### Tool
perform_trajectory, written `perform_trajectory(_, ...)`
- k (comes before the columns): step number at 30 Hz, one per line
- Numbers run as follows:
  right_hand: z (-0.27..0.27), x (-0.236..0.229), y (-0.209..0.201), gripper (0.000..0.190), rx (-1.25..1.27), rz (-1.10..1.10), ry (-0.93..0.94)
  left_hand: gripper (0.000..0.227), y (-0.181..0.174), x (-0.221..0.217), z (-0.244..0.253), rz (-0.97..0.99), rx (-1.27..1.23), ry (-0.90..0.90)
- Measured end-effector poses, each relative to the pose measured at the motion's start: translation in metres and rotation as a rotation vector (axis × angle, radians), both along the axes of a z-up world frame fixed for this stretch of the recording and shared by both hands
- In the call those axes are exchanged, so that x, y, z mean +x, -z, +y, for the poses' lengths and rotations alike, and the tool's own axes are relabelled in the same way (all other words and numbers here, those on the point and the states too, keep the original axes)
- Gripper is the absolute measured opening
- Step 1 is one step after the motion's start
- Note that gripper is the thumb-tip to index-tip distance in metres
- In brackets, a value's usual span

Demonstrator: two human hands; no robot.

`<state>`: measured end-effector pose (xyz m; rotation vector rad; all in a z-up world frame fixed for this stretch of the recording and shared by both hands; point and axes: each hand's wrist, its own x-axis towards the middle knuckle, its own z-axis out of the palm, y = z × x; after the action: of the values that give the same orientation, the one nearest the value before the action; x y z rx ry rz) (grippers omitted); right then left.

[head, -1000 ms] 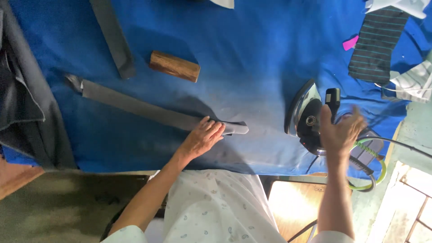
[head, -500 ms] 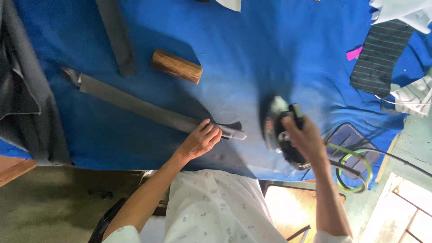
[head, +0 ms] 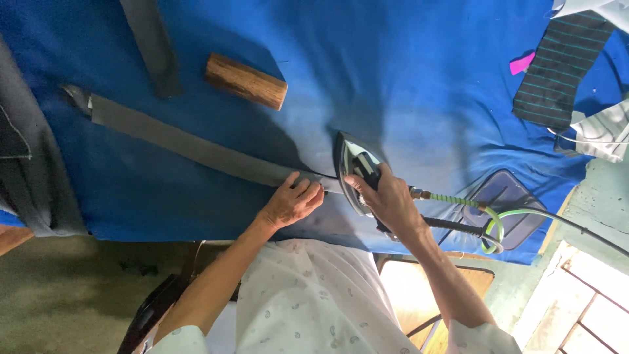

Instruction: The person is ironing long strips of fabric on a padded surface using an electric iron.

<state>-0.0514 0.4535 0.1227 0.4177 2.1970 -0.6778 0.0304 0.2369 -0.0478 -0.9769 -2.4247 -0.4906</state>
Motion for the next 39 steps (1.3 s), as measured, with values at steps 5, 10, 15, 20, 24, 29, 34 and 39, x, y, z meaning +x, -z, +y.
perform_trajectory(5,-0.008,-0.003,-0.003,0.070,-0.036,0.025,-0.067,0.009,-0.003,0.007,-0.005,-0.007,-0.029,-0.030)
perform_trajectory(10,-0.018,-0.019,0.005,0.071,-0.049,0.010,-0.273,0.017,-0.007,0.013,-0.019,-0.032,-0.061,-0.074)
perform_trajectory(15,-0.036,-0.032,0.000,0.070,-0.096,0.017,-0.433,0.032,-0.003,0.023,-0.018,-0.087,-0.035,-0.120)
perform_trajectory(20,-0.046,-0.031,0.000,0.072,-0.087,0.018,-0.534,0.044,-0.016,0.044,-0.010,-0.214,0.150,-0.314)
perform_trajectory(24,-0.046,-0.030,0.005,0.072,-0.073,0.039,-0.555,0.016,-0.034,0.056,0.012,-0.516,0.554,-0.642)
perform_trajectory(29,-0.046,-0.027,0.011,0.068,-0.070,0.117,-0.553,0.070,-0.024,0.055,0.030,-1.445,1.011,-1.078)
perform_trajectory(34,-0.046,-0.023,0.013,0.068,-0.060,0.171,-0.481,0.064,0.013,0.061,0.044,-1.470,1.001,-1.103)
perform_trajectory(39,-0.043,-0.022,0.020,0.071,-0.031,0.162,-0.466,0.055,-0.010,0.045,0.048,-1.382,1.072,-1.071)
